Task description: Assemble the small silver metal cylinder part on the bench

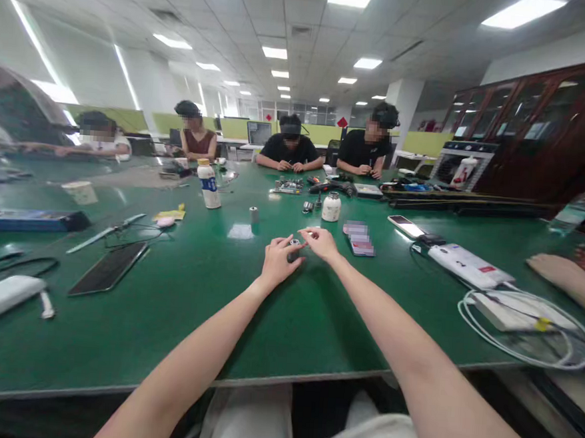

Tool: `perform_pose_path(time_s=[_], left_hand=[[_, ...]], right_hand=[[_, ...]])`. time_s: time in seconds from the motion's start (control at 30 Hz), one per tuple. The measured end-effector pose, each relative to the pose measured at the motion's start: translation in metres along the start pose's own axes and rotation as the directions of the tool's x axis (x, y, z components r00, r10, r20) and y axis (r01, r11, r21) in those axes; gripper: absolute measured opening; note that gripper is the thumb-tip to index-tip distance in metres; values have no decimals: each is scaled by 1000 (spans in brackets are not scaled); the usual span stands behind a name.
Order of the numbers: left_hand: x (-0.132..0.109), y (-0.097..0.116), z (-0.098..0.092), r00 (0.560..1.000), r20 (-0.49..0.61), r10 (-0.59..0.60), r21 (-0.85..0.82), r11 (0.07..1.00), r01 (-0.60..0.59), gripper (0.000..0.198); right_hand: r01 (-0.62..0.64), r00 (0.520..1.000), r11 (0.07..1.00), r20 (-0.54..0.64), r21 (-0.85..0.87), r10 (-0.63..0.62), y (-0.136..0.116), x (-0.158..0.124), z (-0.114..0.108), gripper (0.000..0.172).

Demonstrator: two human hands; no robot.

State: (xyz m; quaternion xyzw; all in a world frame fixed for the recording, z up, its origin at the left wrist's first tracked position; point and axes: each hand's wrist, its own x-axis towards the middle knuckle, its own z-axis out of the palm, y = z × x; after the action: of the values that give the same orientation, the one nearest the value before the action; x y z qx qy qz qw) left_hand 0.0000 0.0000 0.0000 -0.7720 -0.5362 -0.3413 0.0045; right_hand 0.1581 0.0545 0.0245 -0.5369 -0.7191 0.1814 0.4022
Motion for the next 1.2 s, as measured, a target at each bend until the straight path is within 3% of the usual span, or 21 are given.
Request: perform_pose_path(time_s=[0.17,0.33,0.47,0.6,0.7,0.87,1.2], left_hand=[[1,-4,5,1000,24,6,-53,999,-4,19],[2,-9,7,997,-55,-55,-221,974,42,4],[3,-12,9,973,-86,-212,-323,930,174,26],[3,-12,10,966,-49,-252,-396,893,213,35],[3,-11,9,969,-21,-246,-398,891,218,37],[2,-10,9,969,-2,-246,-376,898,227,43],[1,-11,10,977,11,-214,-253,944,210,57]], right_hand=[[43,995,999,94,15,-44,-3,-2,7,27],[51,990,998,132,-30,-46,-7,-2,11,23],[55,997,998,59,16,-56,-6,2,9,28],[-9,1000,1000,-14,8,9,7,5,0,33],[-34,996,996,75,-78,39,23,0,-8,31],[-19,944,976,317,-215,88,35,-11,-13,27],[18,941,968,332,-250,68,33,-12,-15,31]])
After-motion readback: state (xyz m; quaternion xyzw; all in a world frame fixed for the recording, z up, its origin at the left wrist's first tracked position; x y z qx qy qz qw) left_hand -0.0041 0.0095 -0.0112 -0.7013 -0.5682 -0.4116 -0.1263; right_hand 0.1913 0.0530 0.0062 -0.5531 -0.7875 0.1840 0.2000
